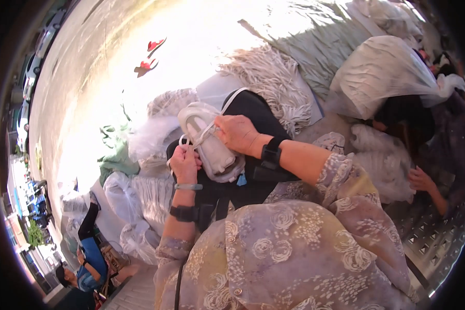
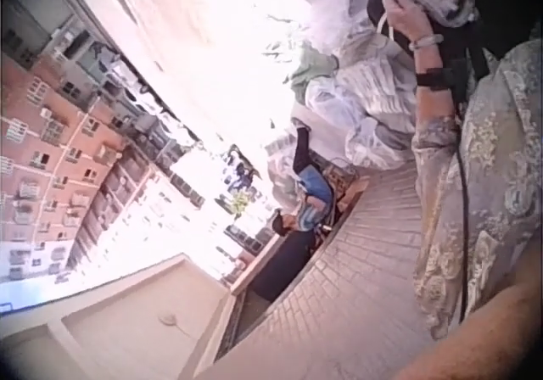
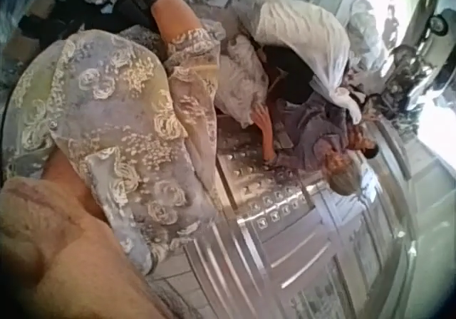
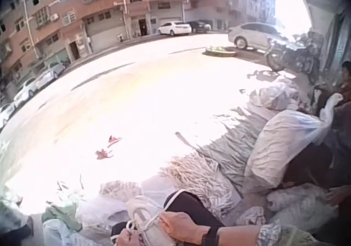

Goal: Lacing shoelaces on a pair of sneakers in an outdoor workshop environment.

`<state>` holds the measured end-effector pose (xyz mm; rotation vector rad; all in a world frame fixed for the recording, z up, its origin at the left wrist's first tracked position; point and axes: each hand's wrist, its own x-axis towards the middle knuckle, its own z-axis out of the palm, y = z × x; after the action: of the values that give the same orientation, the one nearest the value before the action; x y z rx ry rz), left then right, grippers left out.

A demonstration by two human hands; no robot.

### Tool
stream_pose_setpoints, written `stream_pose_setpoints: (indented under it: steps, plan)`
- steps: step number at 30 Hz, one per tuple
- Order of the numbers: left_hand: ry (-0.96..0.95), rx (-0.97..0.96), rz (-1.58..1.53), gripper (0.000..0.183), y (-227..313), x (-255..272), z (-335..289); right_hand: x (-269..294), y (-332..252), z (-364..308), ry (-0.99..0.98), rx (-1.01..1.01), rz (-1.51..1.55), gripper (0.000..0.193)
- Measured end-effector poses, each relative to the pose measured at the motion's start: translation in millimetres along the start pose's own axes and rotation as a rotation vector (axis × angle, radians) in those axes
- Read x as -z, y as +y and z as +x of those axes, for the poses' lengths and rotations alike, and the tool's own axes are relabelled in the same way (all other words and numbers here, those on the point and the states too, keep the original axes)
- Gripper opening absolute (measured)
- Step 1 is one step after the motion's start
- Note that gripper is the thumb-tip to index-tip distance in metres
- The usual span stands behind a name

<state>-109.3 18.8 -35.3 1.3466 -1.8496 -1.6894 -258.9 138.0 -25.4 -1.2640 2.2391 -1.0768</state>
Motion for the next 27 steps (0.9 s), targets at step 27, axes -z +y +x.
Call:
stream_pose_setpoints:
  steps: [27]
  plan:
    - [-0.101, -0.595, 0.951, 0.046, 44, 7, -39, -22, -2, 0, 0.168, 0.135, 0.066, 0.01]
